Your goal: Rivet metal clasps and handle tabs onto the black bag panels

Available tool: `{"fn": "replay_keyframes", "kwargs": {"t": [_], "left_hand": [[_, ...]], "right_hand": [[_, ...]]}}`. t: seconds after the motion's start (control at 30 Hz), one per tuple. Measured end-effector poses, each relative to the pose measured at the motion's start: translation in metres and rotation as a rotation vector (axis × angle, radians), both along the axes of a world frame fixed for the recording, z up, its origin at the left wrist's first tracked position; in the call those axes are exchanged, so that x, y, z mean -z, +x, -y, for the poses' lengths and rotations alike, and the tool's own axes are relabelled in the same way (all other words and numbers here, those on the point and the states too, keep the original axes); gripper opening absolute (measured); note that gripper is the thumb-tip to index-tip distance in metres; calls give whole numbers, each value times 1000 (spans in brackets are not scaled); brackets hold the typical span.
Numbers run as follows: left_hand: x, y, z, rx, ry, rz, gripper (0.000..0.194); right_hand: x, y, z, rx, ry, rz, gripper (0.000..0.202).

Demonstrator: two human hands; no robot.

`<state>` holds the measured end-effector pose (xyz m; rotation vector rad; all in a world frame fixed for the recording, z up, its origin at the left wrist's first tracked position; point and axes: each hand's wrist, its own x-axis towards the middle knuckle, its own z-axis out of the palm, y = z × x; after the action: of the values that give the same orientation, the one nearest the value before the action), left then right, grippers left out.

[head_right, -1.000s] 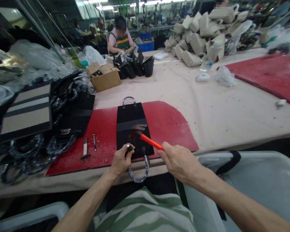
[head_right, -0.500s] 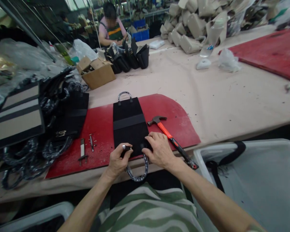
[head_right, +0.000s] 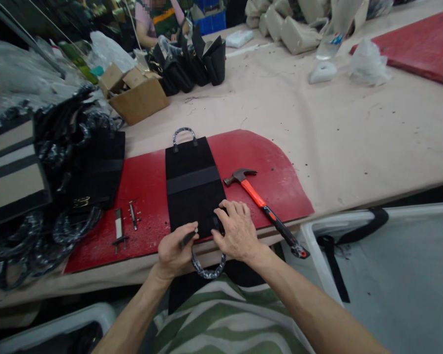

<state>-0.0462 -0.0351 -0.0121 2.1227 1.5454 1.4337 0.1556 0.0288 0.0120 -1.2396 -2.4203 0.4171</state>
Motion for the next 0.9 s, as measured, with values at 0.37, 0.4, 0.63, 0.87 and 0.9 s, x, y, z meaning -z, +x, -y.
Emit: {"fn": "replay_keyframes", "kwargs": {"t": [0.37, 0.4, 0.63, 0.87, 0.9], "left_hand": [[-8, 5, -9, -131, -161, 156, 12], [-8, 6, -9, -128, -161, 155, 12], [-11, 8, -11, -117, -194, 171, 11], [-11, 12, -12, -108, -163, 83, 11], [-12, 13, -13, -104, -151, 58, 11]], "right_hand": [[2, -1, -1, -2, -6, 11, 45], [2, -1, -1, -3, -8, 16, 45], [0, -1, -1, -1, 2, 30, 43], [1, 0, -1, -3, -3, 26, 46], [1, 0, -1, -4, -3, 22, 46]]}}
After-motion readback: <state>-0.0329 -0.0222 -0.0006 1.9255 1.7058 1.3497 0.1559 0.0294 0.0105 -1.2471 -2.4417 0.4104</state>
